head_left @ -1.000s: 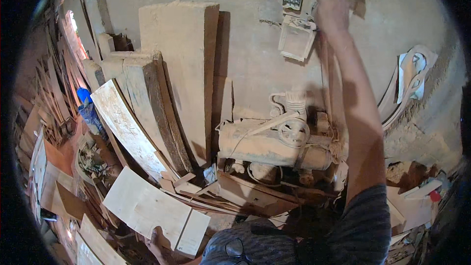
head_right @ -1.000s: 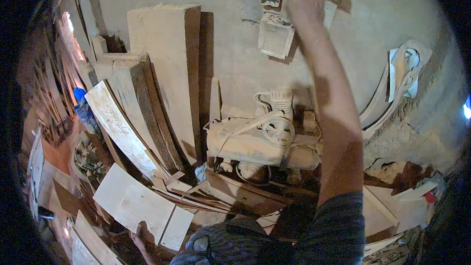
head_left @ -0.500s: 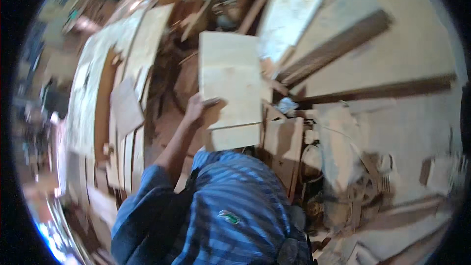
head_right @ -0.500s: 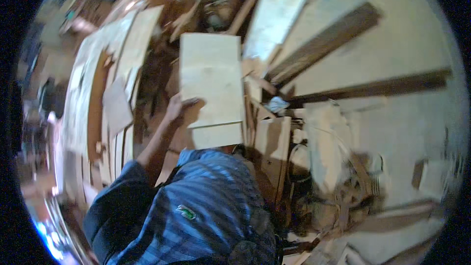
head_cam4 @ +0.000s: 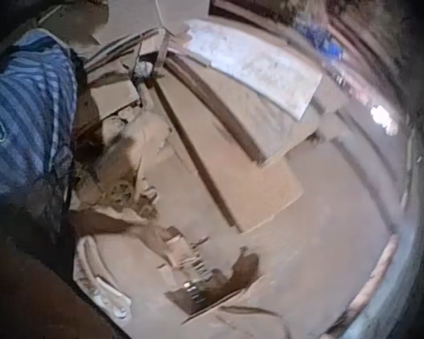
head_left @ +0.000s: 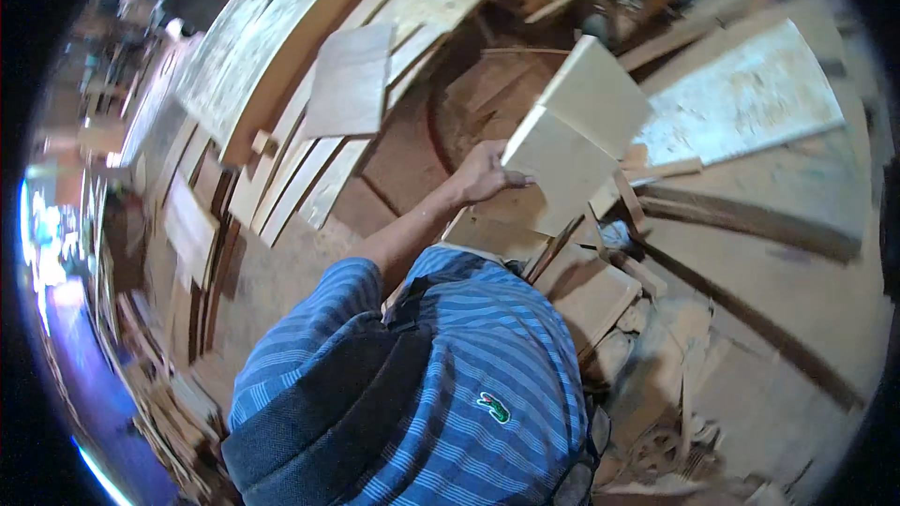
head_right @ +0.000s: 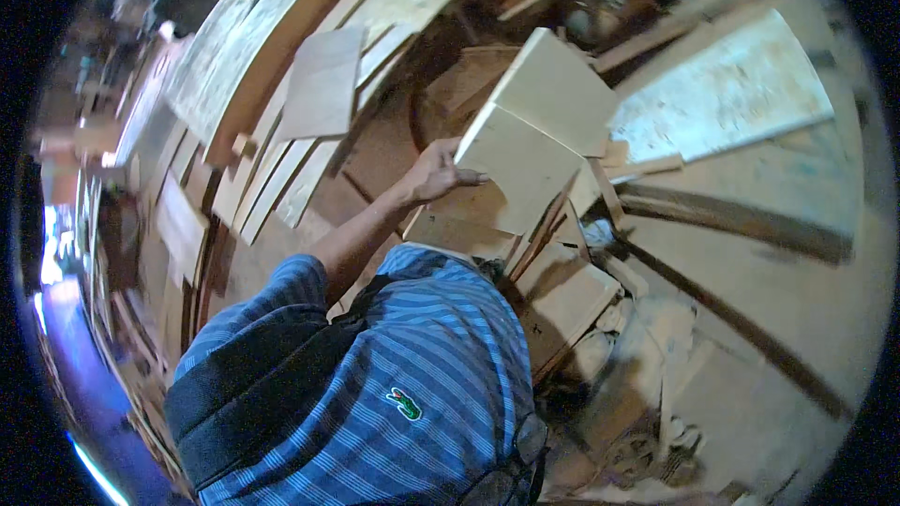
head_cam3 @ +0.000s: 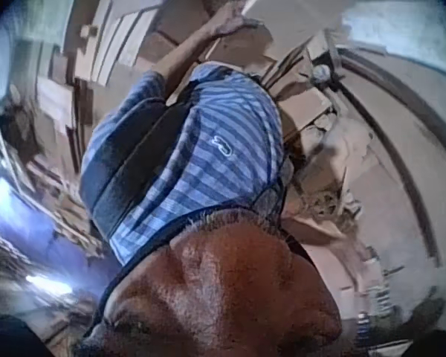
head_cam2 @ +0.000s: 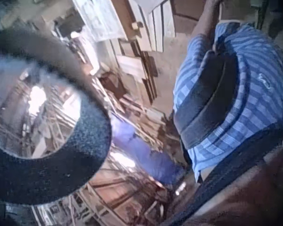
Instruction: The person operates a table saw to cut rectangular wooden boards into smaller pieces. They repeatedly feed boards through the saw, separate the cut sections, and stack them. Finally, they place the cut pieces into a wooden cabinet.
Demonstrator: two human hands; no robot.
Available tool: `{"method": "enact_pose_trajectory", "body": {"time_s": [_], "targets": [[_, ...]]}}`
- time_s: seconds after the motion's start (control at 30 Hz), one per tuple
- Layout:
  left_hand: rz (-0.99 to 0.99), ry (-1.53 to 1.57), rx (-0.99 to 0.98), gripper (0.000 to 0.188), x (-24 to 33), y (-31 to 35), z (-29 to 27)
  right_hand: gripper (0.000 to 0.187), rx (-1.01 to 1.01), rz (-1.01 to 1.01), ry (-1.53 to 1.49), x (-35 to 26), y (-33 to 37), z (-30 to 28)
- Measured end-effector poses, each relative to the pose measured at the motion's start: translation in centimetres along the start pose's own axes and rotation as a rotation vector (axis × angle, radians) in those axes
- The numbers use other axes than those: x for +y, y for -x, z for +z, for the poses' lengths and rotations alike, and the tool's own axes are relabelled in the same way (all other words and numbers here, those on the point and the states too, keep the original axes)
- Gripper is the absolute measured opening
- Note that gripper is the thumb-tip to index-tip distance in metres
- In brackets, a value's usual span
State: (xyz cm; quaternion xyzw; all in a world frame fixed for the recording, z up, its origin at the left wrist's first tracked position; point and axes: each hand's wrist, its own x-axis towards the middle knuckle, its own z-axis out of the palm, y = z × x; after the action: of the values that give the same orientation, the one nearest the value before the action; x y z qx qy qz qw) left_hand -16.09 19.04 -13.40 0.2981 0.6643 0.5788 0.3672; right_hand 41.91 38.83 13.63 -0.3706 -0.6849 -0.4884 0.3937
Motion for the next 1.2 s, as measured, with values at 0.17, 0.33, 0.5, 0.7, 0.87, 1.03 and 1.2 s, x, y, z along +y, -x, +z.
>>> {"method": "enact_pose_trajectory", "body": {"time_s": [0.17, 0.33, 0.5, 0.7, 0.87, 1.03, 1.2], "targets": [[0.311, -0.557, 0.037, 0.033, 0.3, 4.5, -9.1, 0.039, -0.787, 0.093, -0.748, -24.6, 13.5, 2.9], [0.053, -0.809, -0.089, 0.017, -0.3, 11.0, -13.5, 0.044, -1.166, -0.144, -1.032, -36.3, 14.8, 7.1], [-0.268, -0.887, 0.027, 0.018, -6.1, 19.5, -15.0, 0.041, -1.217, -0.080, -1.135, -41.9, 10.7, 14.3], [-0.726, -0.924, 0.041, 0.018, -9.8, 29.7, -15.9, 0.037, -1.178, -0.320, -1.221, -49.8, 6.2, 17.1], [-0.837, -0.966, 0.376, 0.016, -10.6, 40.1, -13.0, 0.036, -1.066, -0.555, -1.531, -60.2, 5.8, 16.5], [-1.092, -0.921, 0.563, 0.017, -4.0, 45.4, -10.4, 0.034, -0.946, -0.748, -1.696, -68.4, 4.3, 11.9], [-1.280, -0.831, 0.651, 0.018, -5.1, 50.3, -9.6, 0.032, -0.865, -0.799, -1.789, -69.7, 3.4, 8.6]]}}
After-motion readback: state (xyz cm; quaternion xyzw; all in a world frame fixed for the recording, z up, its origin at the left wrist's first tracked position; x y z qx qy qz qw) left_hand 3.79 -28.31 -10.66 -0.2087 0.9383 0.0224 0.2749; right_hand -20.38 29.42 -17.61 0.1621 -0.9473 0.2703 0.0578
